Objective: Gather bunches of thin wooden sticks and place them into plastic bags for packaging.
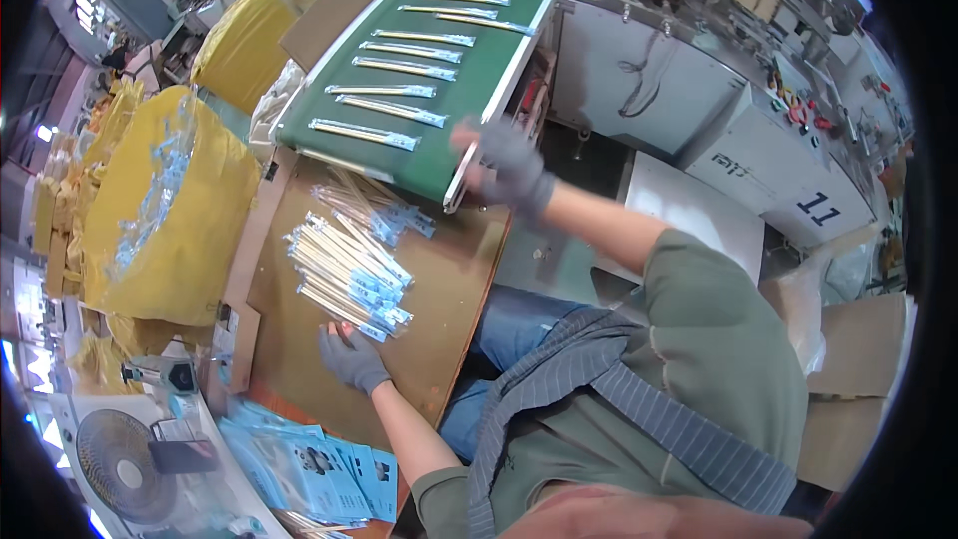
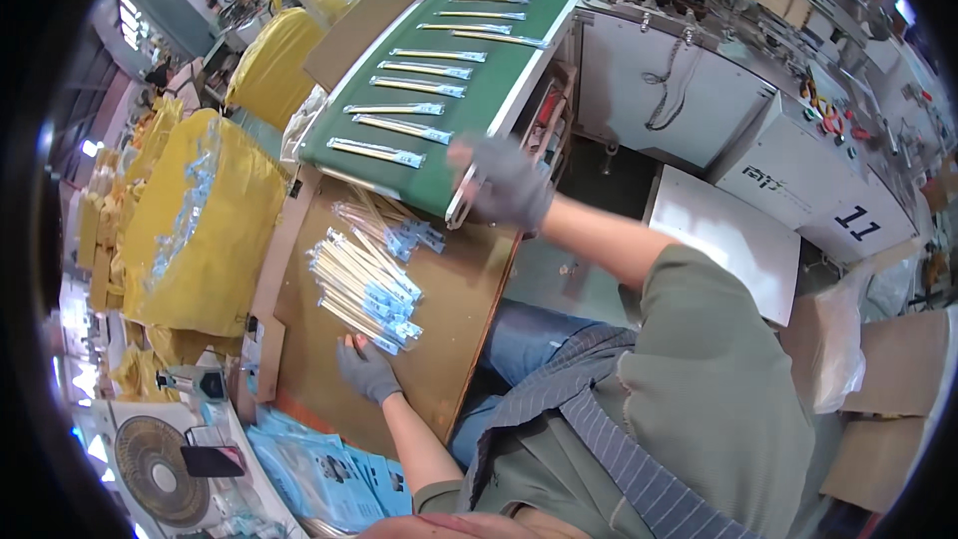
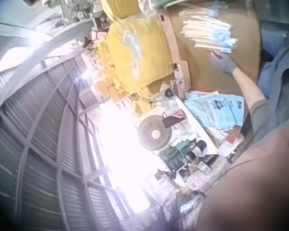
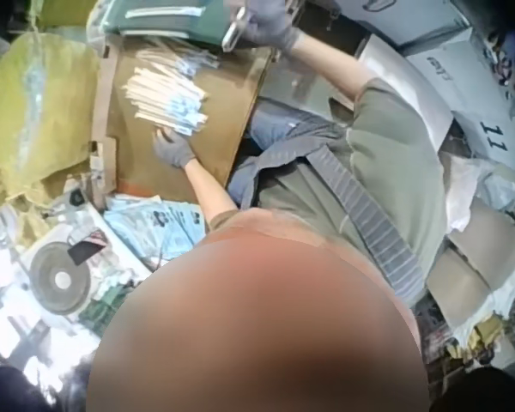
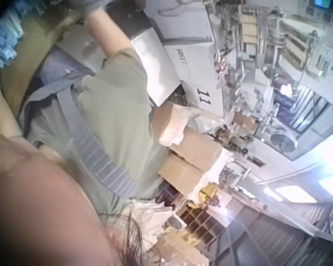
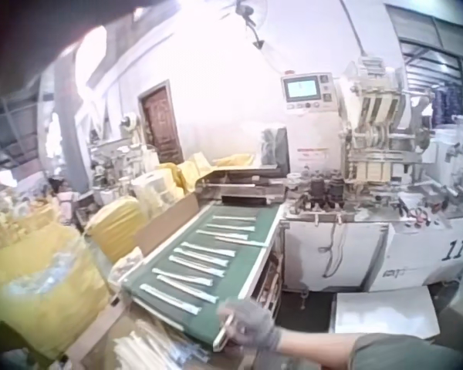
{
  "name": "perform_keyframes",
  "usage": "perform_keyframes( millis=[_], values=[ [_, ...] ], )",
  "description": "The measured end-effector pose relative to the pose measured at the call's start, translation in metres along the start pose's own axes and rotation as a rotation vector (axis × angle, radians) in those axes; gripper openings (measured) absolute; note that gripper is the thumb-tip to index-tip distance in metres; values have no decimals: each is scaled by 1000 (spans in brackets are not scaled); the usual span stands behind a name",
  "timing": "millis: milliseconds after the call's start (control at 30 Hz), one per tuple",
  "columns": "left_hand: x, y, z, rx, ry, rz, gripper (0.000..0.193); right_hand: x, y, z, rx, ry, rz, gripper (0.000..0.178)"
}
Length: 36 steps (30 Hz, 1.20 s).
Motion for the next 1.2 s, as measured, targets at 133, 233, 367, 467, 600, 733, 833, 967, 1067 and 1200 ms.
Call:
perform_keyframes(
  millis=[133, 233, 367, 467, 600, 733, 833, 967, 1067, 1200],
  values=[
    [-1, 0, -1, 4, 23, -4, 35, 14, 132, 74, -456, 155, -449, 38],
    [-7, -4, -1, -1, 34, -16, 34, 7, 184, 97, -590, -19, -768, 35],
    [-10, -7, -1, -13, 8, 10, 34, -31, 203, 118, -473, -211, -719, 25],
    [-5, -5, -1, 4, -1, 1, 35, -68, 190, 135, -338, -236, -707, 21],
    [0, 0, -2, 36, -6, 20, 36, -84, 188, 175, -435, -125, -771, 40],
    [1, 9, 4, 33, -14, -9, 34, -82, 250, 190, -614, -30, -933, 61],
    [2, 12, 4, 68, 11, -26, 34, -108, 212, 171, -543, -510, -398, 70],
    [-20, 5, 19, 388, 126, -247, 37, -147, 47, 110, -55, -797, -292, 66],
    [-55, 3, 51, 674, 208, -744, 42, -170, -37, 62, 81, -829, -487, 83],
    [-47, 54, 94, 699, 67, -534, 69, -223, -69, 36, -286, -852, -299, 83]
  ],
)
Point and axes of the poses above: each hand's wrist, its own z-axis towards the middle knuckle, its own x-axis out of the back of the hand, y = z × x, the point moved 1 cm from there along z, towards the middle knuckle, and after that the axes turned 13 degrees about -x, right-handed, at the moved point
